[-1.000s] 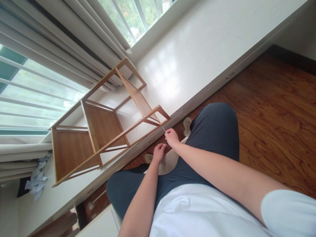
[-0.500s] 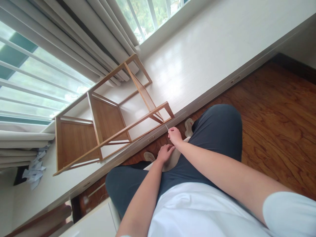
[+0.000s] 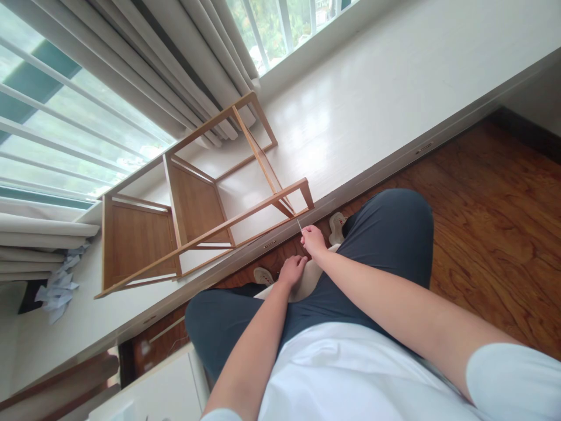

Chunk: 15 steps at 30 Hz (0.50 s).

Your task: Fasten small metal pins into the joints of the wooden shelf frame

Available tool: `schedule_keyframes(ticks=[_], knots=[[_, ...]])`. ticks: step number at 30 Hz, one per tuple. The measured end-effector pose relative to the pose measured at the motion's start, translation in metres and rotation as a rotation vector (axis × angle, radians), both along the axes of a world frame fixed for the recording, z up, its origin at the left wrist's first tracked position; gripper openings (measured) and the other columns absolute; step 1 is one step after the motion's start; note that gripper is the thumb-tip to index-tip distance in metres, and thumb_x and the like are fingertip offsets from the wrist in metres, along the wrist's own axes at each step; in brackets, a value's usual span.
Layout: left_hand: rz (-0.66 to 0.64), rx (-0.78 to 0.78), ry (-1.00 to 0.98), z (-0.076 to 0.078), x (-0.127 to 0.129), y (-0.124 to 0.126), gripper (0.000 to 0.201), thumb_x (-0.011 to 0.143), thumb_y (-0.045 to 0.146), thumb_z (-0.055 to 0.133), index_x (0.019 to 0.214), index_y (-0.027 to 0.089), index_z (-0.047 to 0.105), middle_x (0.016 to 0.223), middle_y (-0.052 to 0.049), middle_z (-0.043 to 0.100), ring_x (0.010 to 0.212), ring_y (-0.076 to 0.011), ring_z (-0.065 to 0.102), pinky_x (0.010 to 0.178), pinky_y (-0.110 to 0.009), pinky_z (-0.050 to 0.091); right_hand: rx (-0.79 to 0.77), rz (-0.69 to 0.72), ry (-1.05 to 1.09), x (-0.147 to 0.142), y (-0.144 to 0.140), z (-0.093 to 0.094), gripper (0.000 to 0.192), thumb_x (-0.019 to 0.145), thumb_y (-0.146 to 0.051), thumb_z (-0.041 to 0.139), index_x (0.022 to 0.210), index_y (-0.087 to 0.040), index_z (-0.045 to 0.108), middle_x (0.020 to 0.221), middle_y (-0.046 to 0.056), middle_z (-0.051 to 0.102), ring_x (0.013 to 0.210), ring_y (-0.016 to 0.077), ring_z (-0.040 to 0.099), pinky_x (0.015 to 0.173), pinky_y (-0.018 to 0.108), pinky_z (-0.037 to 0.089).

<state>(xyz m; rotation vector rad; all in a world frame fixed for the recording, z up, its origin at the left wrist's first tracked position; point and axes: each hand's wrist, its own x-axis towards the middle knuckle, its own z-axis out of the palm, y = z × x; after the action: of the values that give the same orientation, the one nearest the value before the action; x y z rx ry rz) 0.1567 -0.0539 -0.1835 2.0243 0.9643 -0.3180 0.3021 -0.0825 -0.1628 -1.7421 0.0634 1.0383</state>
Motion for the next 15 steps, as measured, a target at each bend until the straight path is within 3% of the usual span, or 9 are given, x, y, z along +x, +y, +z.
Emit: schedule_keyframes(ticks=[4,15], knots=[[-0.073,0.029,0.079,0.000,0.002,0.001,0.045,0.100,0.048,0.041,0.091,0.019,0.075,0.099,-0.013,0.072,0.097,-0.0275,0.065,0.089,-0.036,0.046,0.013,-0.019,0.054,0.000,0.000,0.008,0.008,0.080,-0.020,0.052,0.084,-0.021,0.059,0.051,-0.006,0.054,0.046,0.0116,0.045,0.048,0.022,0.034],[-0.076,0.014,0.115,0.001,0.002,0.002,0.046,0.100,0.049,0.040,0.093,0.018,0.075,0.100,-0.013,0.074,0.095,-0.0262,0.067,0.085,-0.034,0.047,0.037,-0.022,0.243,0.003,0.004,0.024,0.010,0.089,-0.015,0.046,0.086,-0.020,0.054,0.053,-0.005,0.054,0.041,0.0088,0.042,0.039,0.019,0.027]])
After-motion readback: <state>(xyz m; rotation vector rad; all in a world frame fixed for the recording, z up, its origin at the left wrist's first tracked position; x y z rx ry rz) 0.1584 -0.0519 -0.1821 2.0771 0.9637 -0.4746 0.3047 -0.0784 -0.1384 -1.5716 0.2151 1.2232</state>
